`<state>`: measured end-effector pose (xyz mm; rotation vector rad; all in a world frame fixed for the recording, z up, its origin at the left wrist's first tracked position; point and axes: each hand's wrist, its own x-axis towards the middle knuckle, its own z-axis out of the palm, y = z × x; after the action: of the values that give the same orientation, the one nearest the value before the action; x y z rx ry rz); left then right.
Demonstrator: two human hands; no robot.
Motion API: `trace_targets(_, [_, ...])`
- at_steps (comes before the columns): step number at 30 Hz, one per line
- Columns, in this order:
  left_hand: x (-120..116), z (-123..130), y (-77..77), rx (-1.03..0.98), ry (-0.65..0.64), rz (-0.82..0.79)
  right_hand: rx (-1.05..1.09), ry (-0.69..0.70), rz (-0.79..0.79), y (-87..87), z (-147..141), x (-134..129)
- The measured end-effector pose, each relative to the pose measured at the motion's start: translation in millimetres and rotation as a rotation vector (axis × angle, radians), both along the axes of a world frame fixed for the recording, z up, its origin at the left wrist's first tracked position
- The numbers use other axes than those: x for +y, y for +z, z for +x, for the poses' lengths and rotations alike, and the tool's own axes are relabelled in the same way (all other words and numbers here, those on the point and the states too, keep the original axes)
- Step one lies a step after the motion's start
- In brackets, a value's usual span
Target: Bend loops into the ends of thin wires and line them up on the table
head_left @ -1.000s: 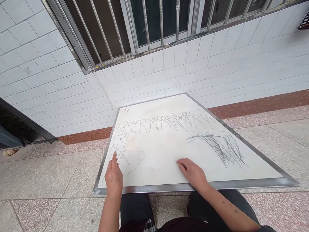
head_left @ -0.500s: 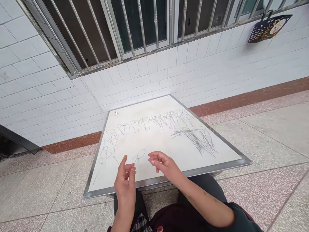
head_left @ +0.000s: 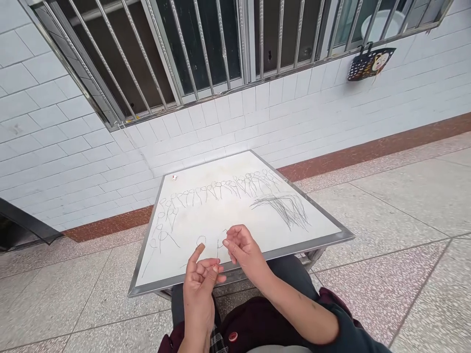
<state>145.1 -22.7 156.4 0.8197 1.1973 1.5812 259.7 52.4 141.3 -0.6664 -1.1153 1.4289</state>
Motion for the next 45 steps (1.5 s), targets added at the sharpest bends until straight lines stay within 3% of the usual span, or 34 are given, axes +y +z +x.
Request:
trace_targets(7, [-15,14,2.0,-0.160,-0.064,-0.065,0.005,0.096,-0.008,4.7,10,-15])
trace_targets(17, [-25,23,-7.9,0.088,0.052,0.043,0.020,0.135,0.042,4.5,22,-39])
trace_targets(27, [-27,14,-19.2,0.130,-0.068,0.026,-0.213,0.030,0.062,-8.5,16,-37])
trace_targets(36, [-20,9,-19.6,0.135,0.122,0.055,-0.370,0.010,0.150,-14.3,9,-42])
trace_targets(45, [-17,2,-12.4,0.094,-0.008,0.067,-0.384,0.035,0.211,-15.6,7,-37])
